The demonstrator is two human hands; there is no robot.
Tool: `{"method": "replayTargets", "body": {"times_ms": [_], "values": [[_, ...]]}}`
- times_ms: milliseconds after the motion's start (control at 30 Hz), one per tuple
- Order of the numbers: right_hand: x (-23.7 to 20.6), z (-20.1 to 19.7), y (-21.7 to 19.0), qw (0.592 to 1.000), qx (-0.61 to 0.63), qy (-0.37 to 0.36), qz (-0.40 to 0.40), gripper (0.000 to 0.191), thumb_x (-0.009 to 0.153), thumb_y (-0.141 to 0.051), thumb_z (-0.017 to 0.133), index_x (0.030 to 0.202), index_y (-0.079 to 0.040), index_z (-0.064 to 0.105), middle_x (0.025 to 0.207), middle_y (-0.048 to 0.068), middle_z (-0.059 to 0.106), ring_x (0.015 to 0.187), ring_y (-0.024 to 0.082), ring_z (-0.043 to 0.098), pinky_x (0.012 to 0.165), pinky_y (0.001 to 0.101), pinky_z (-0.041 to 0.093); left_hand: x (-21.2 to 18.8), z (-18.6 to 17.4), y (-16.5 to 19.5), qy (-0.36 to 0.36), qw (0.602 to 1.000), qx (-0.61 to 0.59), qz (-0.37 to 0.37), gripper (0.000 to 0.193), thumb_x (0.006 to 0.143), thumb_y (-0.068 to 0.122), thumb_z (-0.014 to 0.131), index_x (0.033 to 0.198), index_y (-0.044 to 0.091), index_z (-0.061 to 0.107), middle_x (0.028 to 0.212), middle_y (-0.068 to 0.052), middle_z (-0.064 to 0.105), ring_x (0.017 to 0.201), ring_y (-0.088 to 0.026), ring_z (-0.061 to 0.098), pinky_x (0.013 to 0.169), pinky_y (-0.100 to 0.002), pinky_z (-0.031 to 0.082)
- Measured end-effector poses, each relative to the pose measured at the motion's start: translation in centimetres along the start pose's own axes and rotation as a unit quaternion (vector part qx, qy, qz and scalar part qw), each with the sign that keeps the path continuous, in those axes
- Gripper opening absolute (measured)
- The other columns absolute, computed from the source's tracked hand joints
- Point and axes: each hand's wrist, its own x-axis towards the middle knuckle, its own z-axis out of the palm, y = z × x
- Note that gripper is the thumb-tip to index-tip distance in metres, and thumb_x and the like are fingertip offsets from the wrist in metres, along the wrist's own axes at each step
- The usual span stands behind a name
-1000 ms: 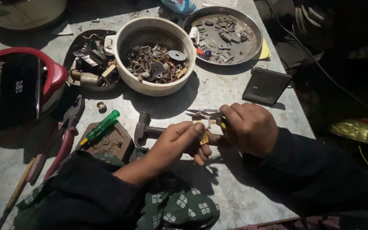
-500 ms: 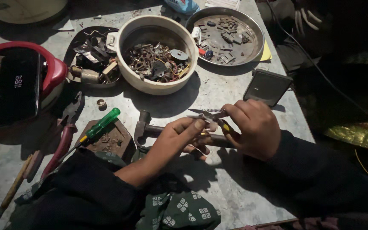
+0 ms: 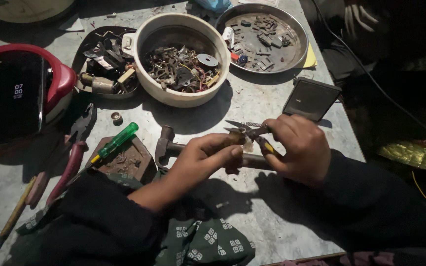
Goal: The person disassembles and repairs small electronic components on a cluttered workbench. They use pliers to strip wires and a hammer to shape metal parts, placing finished pieces into a container.
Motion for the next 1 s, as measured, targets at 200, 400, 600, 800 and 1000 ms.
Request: {"method": "replayTargets", "body": {"times_ms": [200, 400, 600, 800, 1000], "values": [[0.0, 0.5, -0.3, 0.956, 0.195, -0.138, 0.172, 0.041, 0.073, -0.019, 0.081, 0.110, -0.002, 0.070, 0.087, 0.012, 0.073, 0.073, 0.018, 0.072, 0.066, 0.0320, 0.057, 0.2, -1.4, 2.8, -0.034, 0.960, 0.277, 0.033, 0.020, 0.099, 0.017, 0.069, 0.107, 0.000, 0.075, 0.084, -0.006, 0.080, 0.075, -0.011, 0.076, 0.066, -0.027, 0.064], [-0.2, 1.0, 0.2, 0.861, 0.394, -0.227, 0.228, 0.032, 0.084, -0.021, 0.077, 0.108, 0.000, 0.071, 0.082, 0.007, 0.072, 0.075, 0.012, 0.067, 0.067, 0.0303, 0.054, 0.2, -1.3, 4.5, -0.048, 0.947, 0.316, 0.012, 0.020, 0.099, 0.017, 0.070, 0.094, -0.002, 0.073, 0.081, -0.007, 0.079, 0.074, -0.012, 0.079, 0.063, -0.028, 0.063], [-0.5, 1.6, 0.5, 0.780, 0.482, -0.269, 0.294, 0.034, 0.086, -0.023, 0.075, 0.111, 0.000, 0.071, 0.083, 0.004, 0.070, 0.076, 0.011, 0.063, 0.068, 0.0285, 0.051, -0.3, -1.4, 4.2, -0.038, 0.954, 0.292, 0.060, 0.021, 0.094, 0.017, 0.075, 0.103, -0.002, 0.076, 0.085, -0.010, 0.079, 0.077, -0.012, 0.079, 0.064, -0.028, 0.063], [-0.1, 1.6, 1.3, 0.759, 0.525, -0.238, 0.304, 0.032, 0.090, -0.019, 0.074, 0.111, 0.005, 0.069, 0.091, 0.006, 0.068, 0.084, 0.012, 0.062, 0.074, 0.0300, 0.051, -0.3, -1.6, 3.0, -0.003, 0.993, 0.122, -0.005, 0.029, 0.103, 0.022, 0.064, 0.110, -0.004, 0.073, 0.084, -0.008, 0.073, 0.073, -0.012, 0.069, 0.064, -0.028, 0.059], [-0.2, 1.9, 1.2, 0.880, 0.374, -0.177, 0.234, 0.043, 0.081, -0.016, 0.077, 0.120, -0.001, 0.067, 0.095, 0.006, 0.074, 0.084, 0.014, 0.070, 0.077, 0.0297, 0.056, -0.6, -1.4, 2.6, 0.005, 0.998, -0.059, -0.028, 0.035, 0.107, 0.031, 0.053, 0.099, -0.001, 0.065, 0.077, -0.008, 0.068, 0.067, -0.016, 0.068, 0.065, -0.032, 0.059]]}}
